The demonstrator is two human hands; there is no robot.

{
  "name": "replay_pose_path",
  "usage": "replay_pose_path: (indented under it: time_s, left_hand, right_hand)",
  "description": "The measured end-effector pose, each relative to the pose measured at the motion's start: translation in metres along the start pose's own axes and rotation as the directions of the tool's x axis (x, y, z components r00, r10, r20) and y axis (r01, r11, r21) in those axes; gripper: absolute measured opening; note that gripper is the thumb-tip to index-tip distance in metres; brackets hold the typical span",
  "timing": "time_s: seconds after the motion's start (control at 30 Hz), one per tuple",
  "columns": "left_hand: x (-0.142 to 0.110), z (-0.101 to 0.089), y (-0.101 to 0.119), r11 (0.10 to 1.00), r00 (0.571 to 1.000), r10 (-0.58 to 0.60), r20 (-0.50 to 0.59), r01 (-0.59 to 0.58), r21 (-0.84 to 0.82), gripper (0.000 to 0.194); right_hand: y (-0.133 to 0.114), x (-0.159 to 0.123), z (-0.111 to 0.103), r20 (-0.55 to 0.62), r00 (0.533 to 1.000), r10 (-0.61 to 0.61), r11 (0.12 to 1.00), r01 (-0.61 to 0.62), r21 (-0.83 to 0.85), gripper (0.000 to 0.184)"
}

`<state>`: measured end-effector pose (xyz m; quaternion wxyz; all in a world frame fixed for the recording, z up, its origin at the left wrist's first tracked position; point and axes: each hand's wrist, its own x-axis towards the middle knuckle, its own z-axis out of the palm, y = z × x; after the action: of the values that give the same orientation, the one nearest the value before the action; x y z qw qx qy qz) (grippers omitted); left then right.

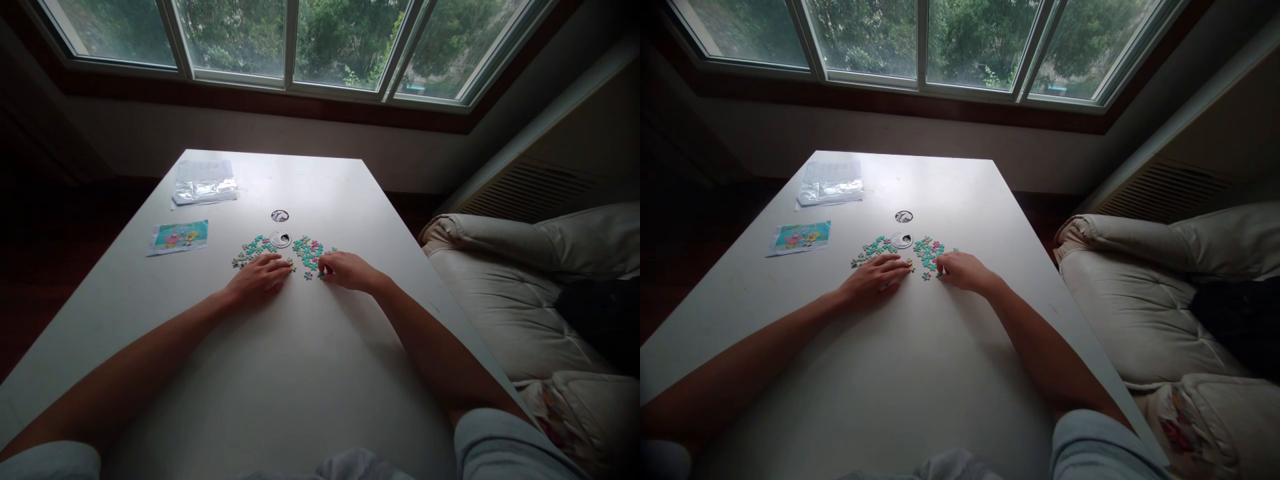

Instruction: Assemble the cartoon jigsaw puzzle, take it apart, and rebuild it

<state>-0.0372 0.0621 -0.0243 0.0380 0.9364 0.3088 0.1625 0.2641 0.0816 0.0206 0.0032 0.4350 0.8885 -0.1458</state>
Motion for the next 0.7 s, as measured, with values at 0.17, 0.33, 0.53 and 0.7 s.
replay_pose_path:
  time_s: [0.17,0.33,0.53,0.7]
  left_hand:
    - [0.000,-0.001,0.001,1.000,1.000,0.002,-0.005,-0.002,-0.019,0.039]
    - [0.001,-0.004,0.003,0.998,0.998,-0.035,-0.052,0.032,-0.045,0.042]
    - [0.002,-0.005,-0.002,0.979,0.974,-0.182,-0.139,0.166,-0.117,0.024]
    - [0.006,-0.003,0.001,0.936,0.928,-0.328,-0.178,0.293,-0.196,0.011]
  right_hand:
    - [0.001,0.000,0.000,-0.003,0.999,-0.040,0.998,0.041,0.044,0.009]
    - [-0.008,0.001,-0.004,-0.021,0.997,-0.080,0.984,0.083,0.155,0.012]
    - [-0.018,0.008,0.002,-0.132,0.980,-0.150,0.909,0.189,0.371,0.010]
    - [-0.031,0.030,0.031,-0.402,0.916,-0.002,0.867,0.201,0.456,0.009]
